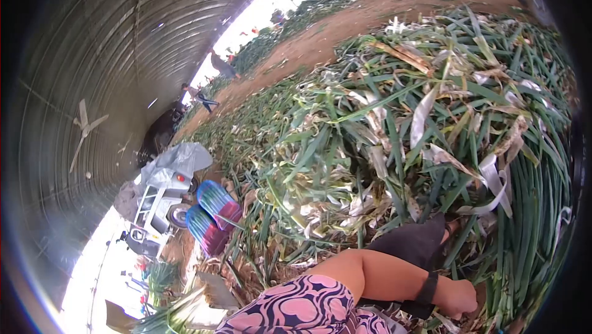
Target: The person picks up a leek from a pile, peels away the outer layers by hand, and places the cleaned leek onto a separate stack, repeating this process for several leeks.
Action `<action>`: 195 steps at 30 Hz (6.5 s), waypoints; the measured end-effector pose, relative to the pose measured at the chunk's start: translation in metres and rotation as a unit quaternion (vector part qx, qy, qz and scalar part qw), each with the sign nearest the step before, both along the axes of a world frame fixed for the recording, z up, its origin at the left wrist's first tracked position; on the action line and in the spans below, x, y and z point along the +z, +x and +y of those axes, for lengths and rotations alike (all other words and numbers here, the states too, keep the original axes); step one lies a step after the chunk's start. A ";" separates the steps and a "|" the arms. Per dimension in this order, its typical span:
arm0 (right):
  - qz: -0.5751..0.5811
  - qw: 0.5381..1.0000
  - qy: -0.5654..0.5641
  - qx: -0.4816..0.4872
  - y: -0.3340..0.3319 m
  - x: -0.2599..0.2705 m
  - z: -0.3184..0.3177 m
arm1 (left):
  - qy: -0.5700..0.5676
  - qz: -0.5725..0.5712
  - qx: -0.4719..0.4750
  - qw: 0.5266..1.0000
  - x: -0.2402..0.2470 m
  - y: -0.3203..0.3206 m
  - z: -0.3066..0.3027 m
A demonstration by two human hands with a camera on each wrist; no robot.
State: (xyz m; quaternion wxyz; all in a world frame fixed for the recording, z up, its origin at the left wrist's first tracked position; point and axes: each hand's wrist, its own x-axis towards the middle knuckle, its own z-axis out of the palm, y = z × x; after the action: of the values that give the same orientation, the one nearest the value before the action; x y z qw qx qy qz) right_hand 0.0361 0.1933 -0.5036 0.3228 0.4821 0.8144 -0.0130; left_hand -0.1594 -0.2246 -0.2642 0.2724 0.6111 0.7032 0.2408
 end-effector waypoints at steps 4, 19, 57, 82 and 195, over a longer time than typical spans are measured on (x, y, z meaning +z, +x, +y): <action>0.261 0.956 -0.039 -0.130 -0.019 0.018 -0.015 | -0.017 0.008 -0.010 1.000 -0.015 -0.007 -0.007; 0.355 0.861 -0.068 0.357 -0.154 0.071 -0.262 | 0.236 0.012 0.169 0.957 0.026 0.044 -0.110; 0.568 0.656 -0.497 0.011 -0.111 0.386 -0.431 | 0.185 -0.645 0.324 0.667 0.112 -0.018 -0.103; 0.633 0.713 -0.146 0.264 -0.101 0.380 -0.277 | 0.287 -0.539 0.088 0.787 0.113 -0.080 0.027; 0.265 0.946 -0.141 -0.123 0.142 0.116 -0.244 | 0.462 -0.653 0.391 0.455 0.066 -0.174 -0.094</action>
State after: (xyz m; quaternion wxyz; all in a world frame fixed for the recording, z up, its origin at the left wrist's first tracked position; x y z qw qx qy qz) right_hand 0.1784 -0.0507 -0.3878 0.1556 0.5074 0.7946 -0.2949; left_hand -0.3338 -0.3184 -0.1984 0.2064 -0.0283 0.2705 0.9399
